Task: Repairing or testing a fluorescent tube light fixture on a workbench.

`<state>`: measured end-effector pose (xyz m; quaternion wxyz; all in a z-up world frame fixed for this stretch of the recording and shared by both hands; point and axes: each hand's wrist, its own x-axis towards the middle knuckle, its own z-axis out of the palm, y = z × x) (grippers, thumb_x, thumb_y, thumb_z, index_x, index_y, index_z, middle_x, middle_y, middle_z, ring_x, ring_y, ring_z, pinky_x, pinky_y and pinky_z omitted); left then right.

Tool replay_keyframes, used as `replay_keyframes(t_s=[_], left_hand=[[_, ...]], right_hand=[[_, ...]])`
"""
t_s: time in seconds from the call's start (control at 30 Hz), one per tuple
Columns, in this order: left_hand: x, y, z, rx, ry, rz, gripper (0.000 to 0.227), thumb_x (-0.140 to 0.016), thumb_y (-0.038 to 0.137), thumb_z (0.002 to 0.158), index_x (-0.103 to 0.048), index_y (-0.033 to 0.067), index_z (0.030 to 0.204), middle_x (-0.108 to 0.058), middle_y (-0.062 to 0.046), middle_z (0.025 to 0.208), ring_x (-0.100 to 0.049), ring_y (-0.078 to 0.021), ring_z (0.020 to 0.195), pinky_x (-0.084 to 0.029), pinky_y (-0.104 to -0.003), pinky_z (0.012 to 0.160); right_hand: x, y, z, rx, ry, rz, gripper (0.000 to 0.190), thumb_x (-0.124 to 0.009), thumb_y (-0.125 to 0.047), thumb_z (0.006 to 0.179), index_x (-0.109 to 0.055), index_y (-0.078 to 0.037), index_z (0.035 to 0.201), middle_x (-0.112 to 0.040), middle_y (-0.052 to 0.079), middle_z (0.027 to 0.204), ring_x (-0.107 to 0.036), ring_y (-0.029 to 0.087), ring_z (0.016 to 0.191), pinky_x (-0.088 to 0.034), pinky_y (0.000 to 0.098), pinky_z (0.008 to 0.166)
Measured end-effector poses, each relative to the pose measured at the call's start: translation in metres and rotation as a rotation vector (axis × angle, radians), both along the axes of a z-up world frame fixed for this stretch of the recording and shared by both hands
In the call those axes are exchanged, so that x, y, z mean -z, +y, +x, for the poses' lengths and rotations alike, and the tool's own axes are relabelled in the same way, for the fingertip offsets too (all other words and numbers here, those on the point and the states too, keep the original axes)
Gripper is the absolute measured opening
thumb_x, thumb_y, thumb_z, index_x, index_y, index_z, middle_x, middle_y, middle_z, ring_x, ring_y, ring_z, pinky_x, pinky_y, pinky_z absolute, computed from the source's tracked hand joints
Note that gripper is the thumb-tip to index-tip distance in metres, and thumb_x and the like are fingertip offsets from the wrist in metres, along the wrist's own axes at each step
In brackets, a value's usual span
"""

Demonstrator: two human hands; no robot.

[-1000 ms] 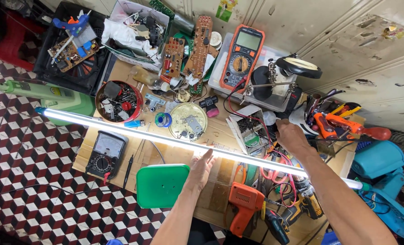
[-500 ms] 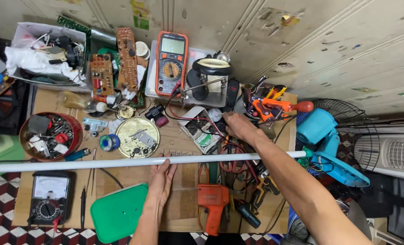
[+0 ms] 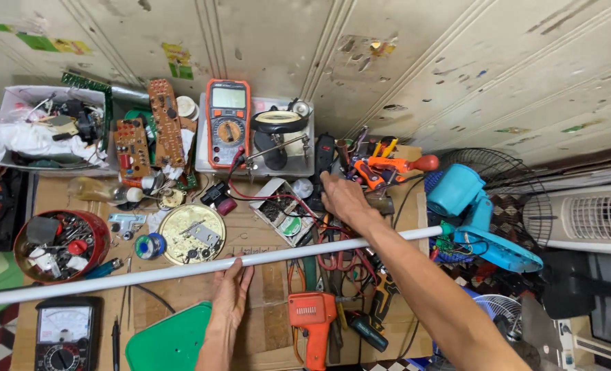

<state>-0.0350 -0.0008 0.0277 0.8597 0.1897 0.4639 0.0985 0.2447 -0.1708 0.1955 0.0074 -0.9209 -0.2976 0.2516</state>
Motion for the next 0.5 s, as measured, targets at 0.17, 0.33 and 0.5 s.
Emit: replay_keyframes(t_s=[0.17, 0.33, 0.5], left_hand=[[0.013, 0.007, 0.003, 0.034, -0.011, -0.011, 0.039, -0.067, 0.004, 0.089, -0.052, 0.0075, 0.125, -0.066, -0.013, 0.128, -0.063, -0.0243, 0.12, -0.053, -0.042, 0.106], [0.066, 0.025, -0.003, 0.088, -0.047, -0.039, 0.022, -0.068, 0.008, 0.096, -0.058, 0.0036, 0.115, -0.064, -0.011, 0.118, -0.065, -0.0259, 0.112, -0.058, -0.04, 0.1], [0.053, 0.034, 0.004, 0.096, 0.072, -0.055, 0.023, -0.066, 0.017, 0.098, -0.06, 0.0012, 0.114, -0.067, -0.013, 0.116, -0.069, -0.0247, 0.109, -0.056, -0.043, 0.096]], right_hand=[[-0.029, -0.027, -0.067, -0.043, -0.34, 0.49, 0.06, -0.068, -0.011, 0.086, -0.047, 0.004, 0.14, -0.049, 0.03, 0.144, -0.051, 0.045, 0.133, -0.041, 0.0509, 0.112], [-0.086, -0.066, -0.172, 0.195, -0.186, 0.656, 0.056, -0.066, -0.015, 0.095, -0.045, 0.001, 0.145, -0.047, 0.027, 0.153, -0.051, 0.043, 0.137, -0.042, 0.0471, 0.114], [-0.045, -0.151, -0.247, 0.739, 0.073, 0.545, 0.062, -0.068, -0.018, 0.092, -0.043, -0.009, 0.149, -0.042, 0.019, 0.158, -0.05, 0.038, 0.136, -0.046, 0.0437, 0.107]])
